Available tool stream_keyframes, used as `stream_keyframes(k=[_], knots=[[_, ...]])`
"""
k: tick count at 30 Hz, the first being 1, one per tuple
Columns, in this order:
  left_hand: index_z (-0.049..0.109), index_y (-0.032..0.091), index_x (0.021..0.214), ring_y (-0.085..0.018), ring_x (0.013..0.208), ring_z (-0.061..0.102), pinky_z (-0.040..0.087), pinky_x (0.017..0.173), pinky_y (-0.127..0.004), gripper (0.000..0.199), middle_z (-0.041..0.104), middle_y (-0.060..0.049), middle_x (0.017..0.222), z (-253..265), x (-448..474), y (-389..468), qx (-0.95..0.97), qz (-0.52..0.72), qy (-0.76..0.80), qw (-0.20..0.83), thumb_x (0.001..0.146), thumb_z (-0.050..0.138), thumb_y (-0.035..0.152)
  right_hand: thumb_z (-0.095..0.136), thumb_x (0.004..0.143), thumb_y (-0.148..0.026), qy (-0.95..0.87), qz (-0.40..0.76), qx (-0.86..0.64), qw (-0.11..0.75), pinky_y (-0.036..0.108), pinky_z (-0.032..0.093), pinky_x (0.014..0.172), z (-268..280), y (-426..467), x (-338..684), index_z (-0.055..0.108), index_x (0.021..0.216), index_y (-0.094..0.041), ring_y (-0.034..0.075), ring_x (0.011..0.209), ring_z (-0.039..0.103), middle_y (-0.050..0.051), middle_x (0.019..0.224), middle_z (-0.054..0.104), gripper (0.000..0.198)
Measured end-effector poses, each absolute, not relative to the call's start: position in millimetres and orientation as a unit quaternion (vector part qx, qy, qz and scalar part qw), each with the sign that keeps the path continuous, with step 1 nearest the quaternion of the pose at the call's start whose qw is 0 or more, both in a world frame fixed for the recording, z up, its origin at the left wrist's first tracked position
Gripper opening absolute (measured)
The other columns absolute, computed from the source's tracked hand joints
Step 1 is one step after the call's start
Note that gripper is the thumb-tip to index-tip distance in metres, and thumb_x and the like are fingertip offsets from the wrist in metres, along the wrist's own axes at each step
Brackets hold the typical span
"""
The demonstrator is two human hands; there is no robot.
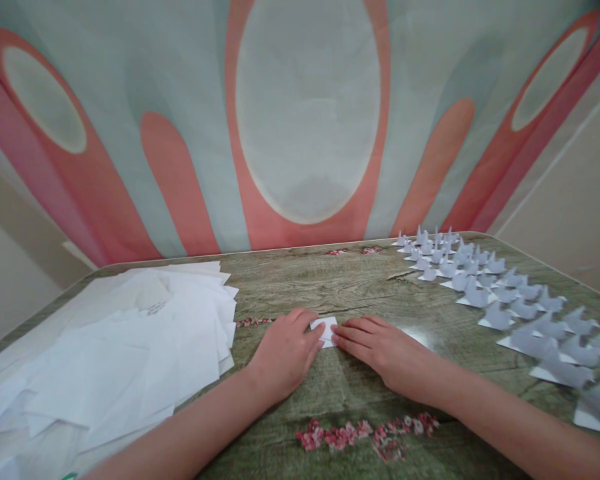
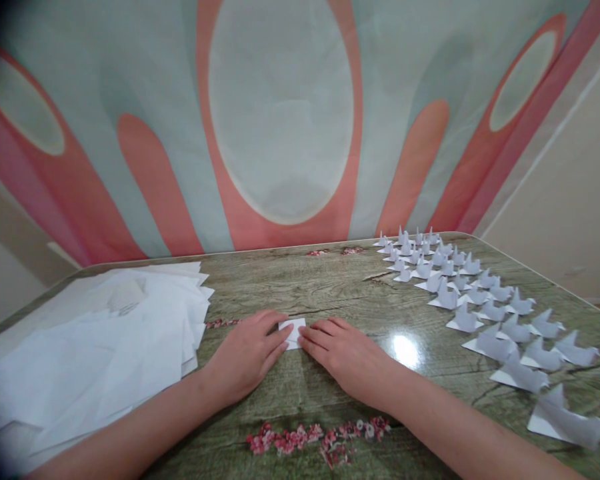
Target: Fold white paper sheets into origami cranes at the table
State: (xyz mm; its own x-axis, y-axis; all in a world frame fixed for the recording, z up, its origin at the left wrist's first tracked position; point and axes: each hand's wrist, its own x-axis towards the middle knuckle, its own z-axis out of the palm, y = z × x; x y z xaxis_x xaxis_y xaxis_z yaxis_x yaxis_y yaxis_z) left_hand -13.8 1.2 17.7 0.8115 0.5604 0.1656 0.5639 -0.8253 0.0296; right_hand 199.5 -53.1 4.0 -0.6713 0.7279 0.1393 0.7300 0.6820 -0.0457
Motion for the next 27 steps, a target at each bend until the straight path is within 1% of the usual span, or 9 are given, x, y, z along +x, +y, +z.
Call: stream_keyframes(k=[3,6,8,14,22,27], knots=[[0.049,0.019,0.118,-0.023,0.107,0.047,0.041,0.089,-0.039,0.031,0.053,-0.008,0.118,16.8,-14.5,-2.9,-0.951,-0.063,-0.301,0.025,0.088,0.045,0.028,0.039,0.085,-0.009,-0.916,-0.010,-0.394,0.074,0.041,0.034,0.097,2.9,-52.6,200.5,0.040,0.131,-0.015,0.022,0.120,0.039,0.008,0.132,0.047,0.047],[0.047,0.018,0.120,-0.024,0.110,0.047,0.041,0.089,-0.039,0.033,0.051,-0.009,0.121,12.5,-14.2,-4.5,-0.950,-0.059,-0.305,0.039,0.088,0.046,0.025,0.040,0.085,-0.009,-0.917,-0.016,-0.392,0.077,0.041,0.035,0.097,3.2,-52.9,199.9,0.041,0.131,-0.014,0.021,0.119,0.040,0.009,0.131,0.048,0.046],[0.049,0.017,0.117,-0.024,0.110,0.047,0.041,0.089,-0.039,0.031,0.053,-0.010,0.120,9.7,-14.0,-3.7,-0.951,-0.068,-0.298,0.036,0.088,0.046,0.023,0.040,0.085,-0.009,-0.916,-0.021,-0.392,0.079,0.040,0.035,0.097,4.0,-53.5,199.0,0.042,0.130,-0.014,0.021,0.118,0.041,0.009,0.131,0.048,0.045],[0.058,0.018,0.105,-0.020,0.096,0.052,0.042,0.086,-0.036,0.022,0.059,-0.007,0.104,8.9,-16.1,1.0,-0.953,-0.115,-0.280,-0.020,0.089,0.044,0.022,0.042,0.084,-0.009,-0.915,-0.025,-0.393,0.084,0.040,0.036,0.095,4.3,-54.3,198.3,0.043,0.129,-0.016,0.021,0.117,0.042,0.009,0.131,0.048,0.045],[0.062,0.017,0.098,-0.022,0.092,0.055,0.044,0.081,-0.038,0.020,0.063,-0.007,0.099,16.1,-14.3,-1.3,-0.956,-0.087,-0.281,0.014,0.087,0.046,0.021,0.041,0.086,-0.011,-0.914,-0.017,-0.399,0.071,0.041,0.037,0.095,4.3,-53.5,197.8,0.043,0.129,-0.014,0.022,0.118,0.042,0.009,0.131,0.048,0.043],[0.063,0.017,0.097,-0.022,0.093,0.055,0.044,0.083,-0.038,0.020,0.063,-0.007,0.100,14.4,-15.1,-2.0,-0.953,-0.088,-0.290,0.004,0.088,0.045,0.022,0.041,0.085,-0.010,-0.914,-0.011,-0.398,0.080,0.041,0.036,0.095,3.0,-52.6,198.9,0.043,0.129,-0.015,0.021,0.118,0.042,0.009,0.130,0.049,0.044]])
